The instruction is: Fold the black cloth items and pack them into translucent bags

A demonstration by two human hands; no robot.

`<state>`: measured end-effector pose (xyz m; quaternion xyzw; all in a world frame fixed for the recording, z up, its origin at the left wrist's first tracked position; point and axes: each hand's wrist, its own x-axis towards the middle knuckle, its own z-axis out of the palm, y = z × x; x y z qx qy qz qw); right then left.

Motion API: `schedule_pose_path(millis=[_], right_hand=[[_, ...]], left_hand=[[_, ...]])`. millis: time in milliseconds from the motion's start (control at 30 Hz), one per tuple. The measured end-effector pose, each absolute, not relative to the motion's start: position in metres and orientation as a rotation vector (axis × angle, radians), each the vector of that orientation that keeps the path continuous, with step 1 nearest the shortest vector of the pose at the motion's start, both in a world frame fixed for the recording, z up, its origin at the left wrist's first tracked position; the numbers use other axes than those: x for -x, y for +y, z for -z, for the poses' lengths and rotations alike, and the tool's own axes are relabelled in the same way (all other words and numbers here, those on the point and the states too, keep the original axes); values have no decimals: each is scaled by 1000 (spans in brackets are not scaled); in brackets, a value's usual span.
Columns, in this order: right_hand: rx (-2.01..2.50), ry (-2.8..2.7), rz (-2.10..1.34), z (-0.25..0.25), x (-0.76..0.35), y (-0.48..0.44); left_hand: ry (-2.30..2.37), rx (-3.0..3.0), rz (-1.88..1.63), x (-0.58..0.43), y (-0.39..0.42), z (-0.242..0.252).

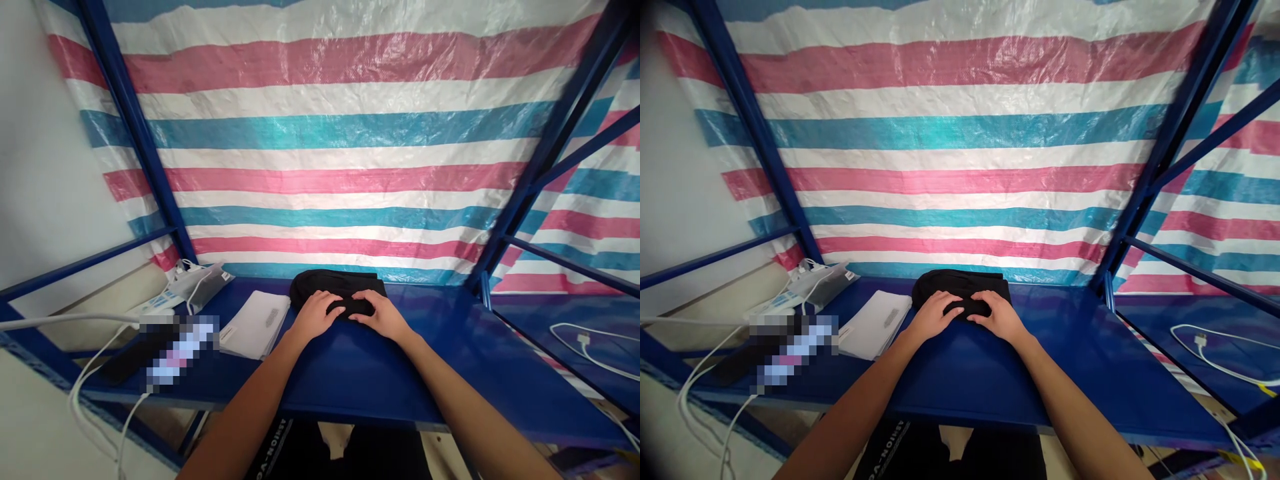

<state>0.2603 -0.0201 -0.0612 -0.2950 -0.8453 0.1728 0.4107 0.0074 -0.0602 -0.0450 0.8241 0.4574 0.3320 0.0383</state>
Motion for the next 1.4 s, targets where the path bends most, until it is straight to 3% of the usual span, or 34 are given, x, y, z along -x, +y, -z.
schedule_pose_path(millis=[233,467,800,1167,1400], right_hand=[[837,-2028,-786,65,-265,-13],[918,-2011,-457,79,-255,-1],[745,-2170,-148,69,-249,-17],[789,-2031,-615,67,-259,-10],[851,-1950,-906,59,-264,-14]], left_hand=[[1346,-2491,-1015,-10,-62,48],[1737,-2477,-1049,-21,-50,63],[1750,-2497,-1058,-19,-44,62],[1384,-2754,-944,-12,-59,55],[1408,-2779,-910,-21,-62,59]])
